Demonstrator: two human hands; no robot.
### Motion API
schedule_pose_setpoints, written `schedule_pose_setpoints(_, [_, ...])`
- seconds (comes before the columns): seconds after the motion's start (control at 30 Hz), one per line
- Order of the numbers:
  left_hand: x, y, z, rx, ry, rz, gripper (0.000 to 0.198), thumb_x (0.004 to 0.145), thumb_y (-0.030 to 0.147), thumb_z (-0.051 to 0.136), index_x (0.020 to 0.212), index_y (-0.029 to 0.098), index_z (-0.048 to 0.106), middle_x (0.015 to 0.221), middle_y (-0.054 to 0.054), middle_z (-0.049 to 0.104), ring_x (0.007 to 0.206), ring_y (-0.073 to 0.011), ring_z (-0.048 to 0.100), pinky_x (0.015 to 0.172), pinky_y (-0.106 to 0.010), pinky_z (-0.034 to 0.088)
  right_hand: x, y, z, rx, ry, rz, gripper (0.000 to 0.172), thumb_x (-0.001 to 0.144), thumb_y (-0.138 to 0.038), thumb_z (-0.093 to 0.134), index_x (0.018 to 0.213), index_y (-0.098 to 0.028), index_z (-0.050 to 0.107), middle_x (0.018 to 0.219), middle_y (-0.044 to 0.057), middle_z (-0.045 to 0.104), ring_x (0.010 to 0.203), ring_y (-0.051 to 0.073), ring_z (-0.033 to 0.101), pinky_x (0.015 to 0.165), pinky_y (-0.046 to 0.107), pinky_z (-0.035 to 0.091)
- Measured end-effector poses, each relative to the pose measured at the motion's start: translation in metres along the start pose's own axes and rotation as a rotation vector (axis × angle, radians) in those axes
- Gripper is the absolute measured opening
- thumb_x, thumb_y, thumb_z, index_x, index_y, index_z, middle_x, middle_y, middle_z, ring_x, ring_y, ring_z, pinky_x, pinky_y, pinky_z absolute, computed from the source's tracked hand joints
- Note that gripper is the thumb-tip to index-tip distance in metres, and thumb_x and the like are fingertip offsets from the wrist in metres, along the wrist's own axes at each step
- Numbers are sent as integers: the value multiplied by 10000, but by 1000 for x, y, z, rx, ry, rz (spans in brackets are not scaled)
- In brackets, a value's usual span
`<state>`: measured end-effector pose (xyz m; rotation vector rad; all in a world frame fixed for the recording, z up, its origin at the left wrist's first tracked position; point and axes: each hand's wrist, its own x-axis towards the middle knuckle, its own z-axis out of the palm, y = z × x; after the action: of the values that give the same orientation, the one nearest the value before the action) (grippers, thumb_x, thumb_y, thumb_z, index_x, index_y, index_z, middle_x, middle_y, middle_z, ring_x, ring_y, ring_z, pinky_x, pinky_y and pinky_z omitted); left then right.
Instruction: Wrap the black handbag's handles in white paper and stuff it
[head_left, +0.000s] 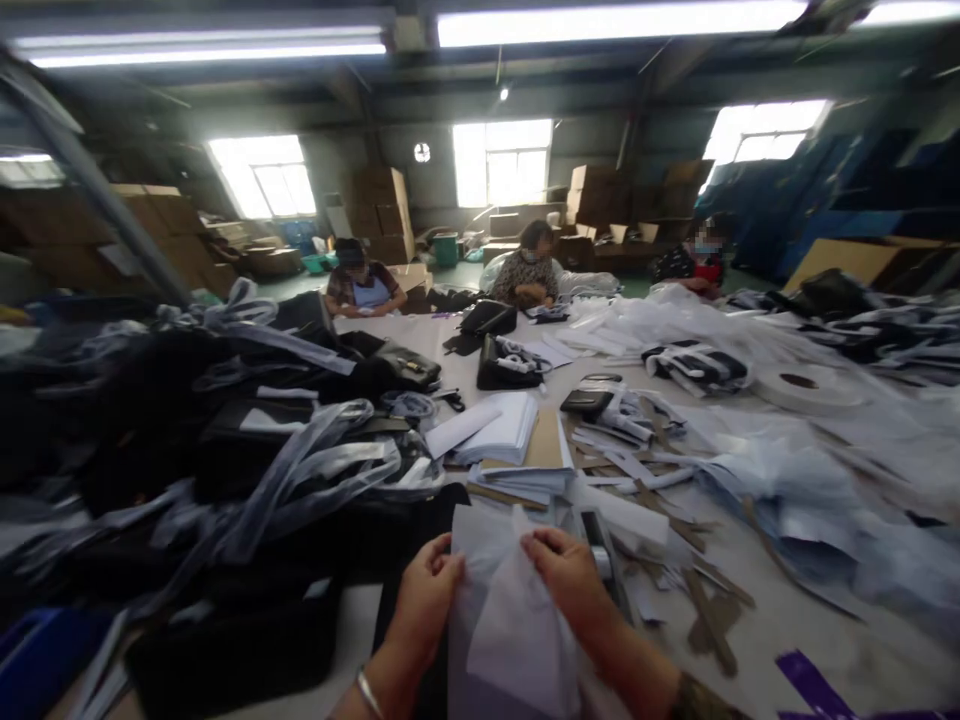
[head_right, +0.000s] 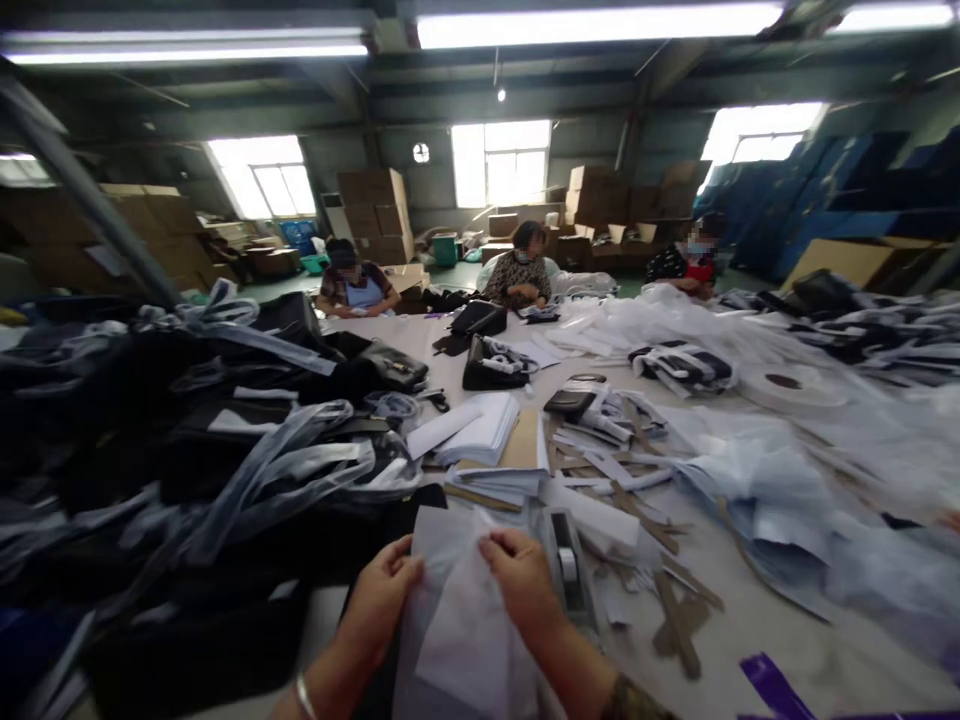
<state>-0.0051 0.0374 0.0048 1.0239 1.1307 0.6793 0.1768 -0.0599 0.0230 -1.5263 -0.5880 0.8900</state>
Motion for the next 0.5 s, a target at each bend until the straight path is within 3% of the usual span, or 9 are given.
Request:
schedule_pose_setpoints(0.17, [11, -5, -22, 117, 128, 73, 480, 704, 432, 703, 1068, 124, 642, 893, -128, 763, 839, -268, 723, 748, -336, 547, 27, -11, -27, 142, 89, 17, 404, 656, -541, 811, 759, -162, 717, 608, -29, 527, 582, 120, 425, 547, 253, 338])
schedule_pose_setpoints(0.27, [17, -11, -41, 329, 195, 143, 416, 750, 448, 629, 1027, 139, 658, 948, -146, 774, 931, -308, 731, 863, -392, 542, 51, -29, -42, 177, 165, -25, 429, 621, -541, 839, 782, -161, 725, 632, -12, 575, 593, 127, 460, 554, 255, 369])
schedule_pose_setpoints(0.4, [24, -21, -67, 570, 228, 162, 329, 827, 376, 533, 1030, 157, 670, 945, -118, 786, 944, -294, 737, 872, -386, 536, 93, -73, -53, 93, 258, -174, 411, 654, -529, 808, 821, -160, 741, 638, -8, 593, 575, 127, 477, 551, 265, 383])
schedule_pose_setpoints(0.5, [24, -27, -85, 646, 196, 125, 253, 833, 295, 498, 972, 195, 684, 867, -70, 791, 884, -261, 755, 820, -341, 556, 129, -111, -48, -59, 259, -294, 406, 687, -535, 765, 834, -156, 757, 640, 3, 615, 587, 145, 506, 567, 281, 408])
